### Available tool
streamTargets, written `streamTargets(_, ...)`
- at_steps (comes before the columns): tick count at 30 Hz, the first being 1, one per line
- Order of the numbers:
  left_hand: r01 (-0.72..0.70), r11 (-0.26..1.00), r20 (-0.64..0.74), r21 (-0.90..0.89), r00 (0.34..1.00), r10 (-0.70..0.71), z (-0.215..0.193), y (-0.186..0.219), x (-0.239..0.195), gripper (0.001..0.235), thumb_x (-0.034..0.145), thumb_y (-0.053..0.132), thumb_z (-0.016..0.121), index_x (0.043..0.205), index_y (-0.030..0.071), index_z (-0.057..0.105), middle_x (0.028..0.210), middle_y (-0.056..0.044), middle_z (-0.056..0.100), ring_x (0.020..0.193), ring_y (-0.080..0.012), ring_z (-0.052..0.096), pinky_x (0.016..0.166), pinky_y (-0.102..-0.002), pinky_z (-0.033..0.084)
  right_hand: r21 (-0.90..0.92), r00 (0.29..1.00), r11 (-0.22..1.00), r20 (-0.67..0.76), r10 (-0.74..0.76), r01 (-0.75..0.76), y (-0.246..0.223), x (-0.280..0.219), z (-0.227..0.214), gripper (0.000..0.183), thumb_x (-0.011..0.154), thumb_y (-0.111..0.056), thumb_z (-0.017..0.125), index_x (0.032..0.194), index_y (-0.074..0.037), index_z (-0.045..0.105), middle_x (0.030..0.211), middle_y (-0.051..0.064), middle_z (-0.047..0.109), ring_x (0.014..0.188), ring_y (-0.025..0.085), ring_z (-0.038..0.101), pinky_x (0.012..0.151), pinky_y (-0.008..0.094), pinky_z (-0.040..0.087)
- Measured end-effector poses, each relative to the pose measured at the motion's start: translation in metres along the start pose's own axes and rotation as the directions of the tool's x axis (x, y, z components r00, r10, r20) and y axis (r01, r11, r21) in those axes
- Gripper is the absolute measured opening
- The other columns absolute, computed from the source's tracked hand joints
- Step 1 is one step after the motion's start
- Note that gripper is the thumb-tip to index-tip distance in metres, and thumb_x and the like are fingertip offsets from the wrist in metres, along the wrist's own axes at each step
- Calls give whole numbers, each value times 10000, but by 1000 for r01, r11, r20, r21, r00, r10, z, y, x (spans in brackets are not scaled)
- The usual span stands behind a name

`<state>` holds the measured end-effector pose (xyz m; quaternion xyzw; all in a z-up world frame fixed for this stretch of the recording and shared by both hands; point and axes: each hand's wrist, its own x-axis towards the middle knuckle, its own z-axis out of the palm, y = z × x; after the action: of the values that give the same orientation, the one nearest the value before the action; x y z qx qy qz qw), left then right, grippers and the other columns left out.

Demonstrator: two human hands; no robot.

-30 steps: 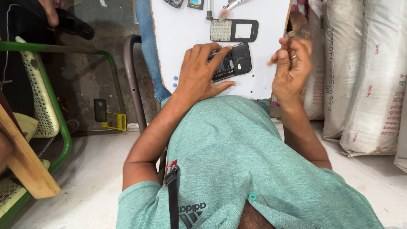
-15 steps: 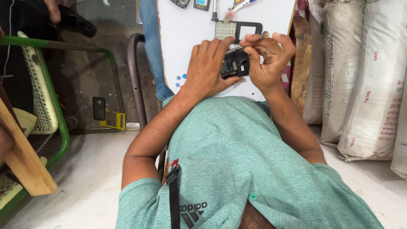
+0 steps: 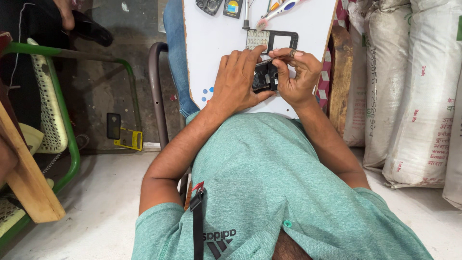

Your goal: The person disassembles a mobile phone using a screwdriver and a prying tool. They remove the back cover, unscrew internal components, and detach the battery. The person then reassembles the phone by reconnecting the battery and securing the back cover.

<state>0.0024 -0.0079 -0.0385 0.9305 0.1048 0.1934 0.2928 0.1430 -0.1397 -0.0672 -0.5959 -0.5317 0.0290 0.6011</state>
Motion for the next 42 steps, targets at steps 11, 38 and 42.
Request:
streamTargets(11,-16,1000,-25,1,1000,16,1,-1,-1,1115,697,607,919,1506,45,396,1114,-50,610,980,-227,529,872,-407,405,-41,998,999,59,-28,30,-9,9,-2,438,1075,58,608,1310,-120,283,1155,239,681,1083,317,750,920,381,680)
streamTargets(38,2,999,-50,42,999,0,-23,22,0,961,619,588,887,1364,75,560,1096,-78,587,1009,-270,556,886,-435,414,-164,997,984,42,-64,70,-18,19,-8,402,890,43,784,1176,-91,535,986,135,698,882,256,736,775,328,600)
streamTargets(42,20,996,14,84,1000,-21,-21,20,0,840,615,574,890,1234,76,616,1101,-77,579,1015,-272,545,883,-434,413,-115,984,985,134,-116,131,-31,25,-10,369,912,65,711,1206,-77,541,1050,154,733,929,282,763,788,337,626)
